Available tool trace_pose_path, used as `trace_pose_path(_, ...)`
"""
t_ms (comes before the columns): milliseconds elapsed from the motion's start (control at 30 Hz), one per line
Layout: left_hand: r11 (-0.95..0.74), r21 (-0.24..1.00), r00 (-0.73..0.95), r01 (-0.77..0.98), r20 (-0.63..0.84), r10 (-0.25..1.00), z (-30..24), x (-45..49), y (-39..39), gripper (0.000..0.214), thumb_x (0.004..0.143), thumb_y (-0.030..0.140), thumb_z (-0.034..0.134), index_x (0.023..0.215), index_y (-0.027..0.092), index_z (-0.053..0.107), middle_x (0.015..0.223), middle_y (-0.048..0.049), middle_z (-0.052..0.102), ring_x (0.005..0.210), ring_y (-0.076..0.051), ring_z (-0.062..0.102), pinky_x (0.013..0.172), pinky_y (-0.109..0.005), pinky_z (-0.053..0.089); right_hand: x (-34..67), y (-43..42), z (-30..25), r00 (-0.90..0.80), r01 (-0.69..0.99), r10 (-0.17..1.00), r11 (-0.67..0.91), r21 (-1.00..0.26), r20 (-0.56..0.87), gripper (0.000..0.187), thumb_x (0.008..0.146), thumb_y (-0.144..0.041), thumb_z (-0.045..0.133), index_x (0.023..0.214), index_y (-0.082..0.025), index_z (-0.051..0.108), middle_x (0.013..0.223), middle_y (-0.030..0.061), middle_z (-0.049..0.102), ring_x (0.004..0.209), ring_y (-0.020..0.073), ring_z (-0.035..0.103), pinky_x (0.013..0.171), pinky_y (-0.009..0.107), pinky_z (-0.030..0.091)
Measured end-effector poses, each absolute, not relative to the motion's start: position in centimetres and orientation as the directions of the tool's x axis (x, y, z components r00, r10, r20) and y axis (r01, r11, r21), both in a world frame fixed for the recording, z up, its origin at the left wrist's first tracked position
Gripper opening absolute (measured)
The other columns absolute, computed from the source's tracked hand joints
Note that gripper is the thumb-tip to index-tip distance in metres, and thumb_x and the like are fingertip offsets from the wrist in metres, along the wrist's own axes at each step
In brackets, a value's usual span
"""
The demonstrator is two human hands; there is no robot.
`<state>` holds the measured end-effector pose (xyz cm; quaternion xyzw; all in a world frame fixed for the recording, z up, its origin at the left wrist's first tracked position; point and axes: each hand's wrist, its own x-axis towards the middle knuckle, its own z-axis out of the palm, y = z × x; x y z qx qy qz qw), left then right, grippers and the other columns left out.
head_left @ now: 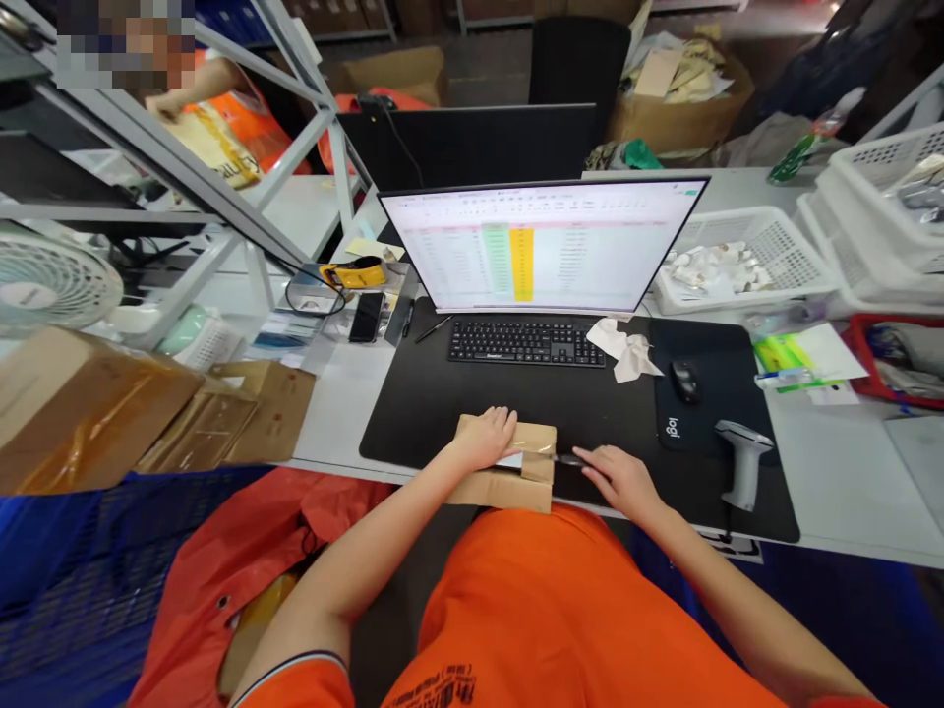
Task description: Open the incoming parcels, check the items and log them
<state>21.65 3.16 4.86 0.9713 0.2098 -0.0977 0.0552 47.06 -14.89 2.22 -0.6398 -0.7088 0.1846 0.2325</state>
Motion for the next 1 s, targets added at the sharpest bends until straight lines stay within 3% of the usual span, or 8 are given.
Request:
trace_pose_path(167, -0.924, 0.08, 0.915, 0.373, -0.196, 0.353, 4.6, 21.2, 2.6, 0.051, 0.1, 0.042, 0.049, 0.131, 0.002, 0.055, 0.123, -0.0289, 0.065, 0.112, -0.032, 0.067, 0.094, -0.045, 0.054, 48.6, -15.7, 4.1, -0.188, 0.94, 0.979, 0.203, -0.275, 0.079, 0.038, 0.102, -0.031, 0.046, 0.136, -0.026, 0.062, 0.096, 0.0085, 0.068, 0.081, 0.0181, 0.059, 0.071, 0.029, 0.046)
trace_pose_path(400, -0.919, 0.069, 0.908, 0.387, -0.199, 0.368, 4.9, 18.8, 1.2, 0.048, 0.1, 0.043, 0.047, 0.125, 0.004, 0.057, 0.109, -0.0236, 0.071, 0.094, -0.029, 0.073, 0.076, -0.038, 0.06, 50.3, -11.2, 6.4, -0.328, 0.921, 0.945, 0.324, -0.214, 0.021, 0.034, 0.1, -0.028, 0.054, 0.133, -0.028, 0.064, 0.091, 0.0073, 0.065, 0.083, 0.018, 0.055, 0.071, 0.03, 0.034)
trace_pose_path(533, -0.909, 0.106, 0.91, 0.402, -0.155, 0.384, 5.2, 16.9, -0.4, 0.051, 0.099, 0.046, 0.047, 0.128, 0.005, 0.055, 0.114, -0.0244, 0.069, 0.101, -0.031, 0.071, 0.08, -0.04, 0.059, 53.4, -10.1, 7.5, -0.14, 0.985, 0.986, 0.129, -0.113, -0.093, 0.033, 0.101, -0.029, 0.05, 0.129, -0.025, 0.067, 0.086, 0.0075, 0.065, 0.079, 0.0185, 0.057, 0.067, 0.03, 0.032)
trace_pose_path(633, -0.854, 0.125, 0.856, 0.505, -0.199, 0.478, 5.6, 16.1, -1.0, 0.045, 0.1, 0.043, 0.046, 0.123, 0.006, 0.059, 0.109, -0.0215, 0.072, 0.093, -0.028, 0.073, 0.076, -0.037, 0.058, 54.3, -10.5, 8.3, -0.102, 0.978, 0.995, 0.098, -0.185, -0.015, 0.039, 0.104, -0.036, 0.042, 0.135, -0.024, 0.063, 0.093, 0.0083, 0.067, 0.084, 0.0189, 0.059, 0.069, 0.03, 0.036)
trace_pose_path(733, -0.789, 0.188, 0.805, 0.584, -0.26, 0.534, 6.1, 16.0, -0.9, 0.035, 0.102, 0.037, 0.041, 0.115, 0.012, 0.063, 0.1, -0.0137, 0.075, 0.083, -0.023, 0.073, 0.071, -0.032, 0.056, 52.0, -11.1, 9.3, -0.35, 0.883, 0.936, 0.343, -0.32, 0.037, 0.038, 0.106, -0.038, 0.04, 0.134, -0.028, 0.063, 0.099, 0.0074, 0.067, 0.088, 0.0183, 0.059, 0.074, 0.031, 0.038)
trace_pose_path(800, -0.761, 0.234, 0.791, 0.606, -0.283, 0.543, 6.7, 16.3, -0.7, 0.035, 0.103, 0.035, 0.037, 0.11, 0.016, 0.066, 0.096, -0.0102, 0.075, 0.083, -0.021, 0.072, 0.072, -0.029, 0.054, 49.9, -11.0, 9.5, -0.465, 0.837, 0.885, 0.443, -0.322, 0.008, 0.035, 0.104, -0.036, 0.044, 0.133, -0.029, 0.064, 0.096, 0.0067, 0.067, 0.085, 0.0185, 0.058, 0.072, 0.031, 0.037)
trace_pose_path(900, -0.671, 0.258, 0.714, 0.695, -0.353, 0.604, 7.9, 16.8, -0.2, 0.037, 0.103, 0.036, 0.035, 0.107, 0.017, 0.067, 0.093, -0.0085, 0.075, 0.083, -0.021, 0.071, 0.072, -0.029, 0.052, 48.6, -10.1, 9.2, -0.432, 0.866, 0.901, 0.406, -0.292, -0.029, 0.034, 0.103, -0.034, 0.047, 0.132, -0.026, 0.065, 0.091, 0.0066, 0.066, 0.082, 0.0197, 0.057, 0.07, 0.032, 0.037)
trace_pose_path(1000, -0.544, 0.273, 0.606, 0.793, -0.44, 0.663, 9.4, 16.5, 0.6, 0.032, 0.1, 0.032, 0.039, 0.108, 0.018, 0.067, 0.099, -0.0089, 0.075, 0.089, -0.022, 0.071, 0.075, -0.029, 0.05, 49.8, -9.6, 8.7, -0.273, 0.89, 0.961, 0.267, -0.369, 0.039, 0.038, 0.105, -0.036, 0.043, 0.132, -0.021, 0.064, 0.095, 0.0078, 0.067, 0.087, 0.0208, 0.059, 0.077, 0.033, 0.043)
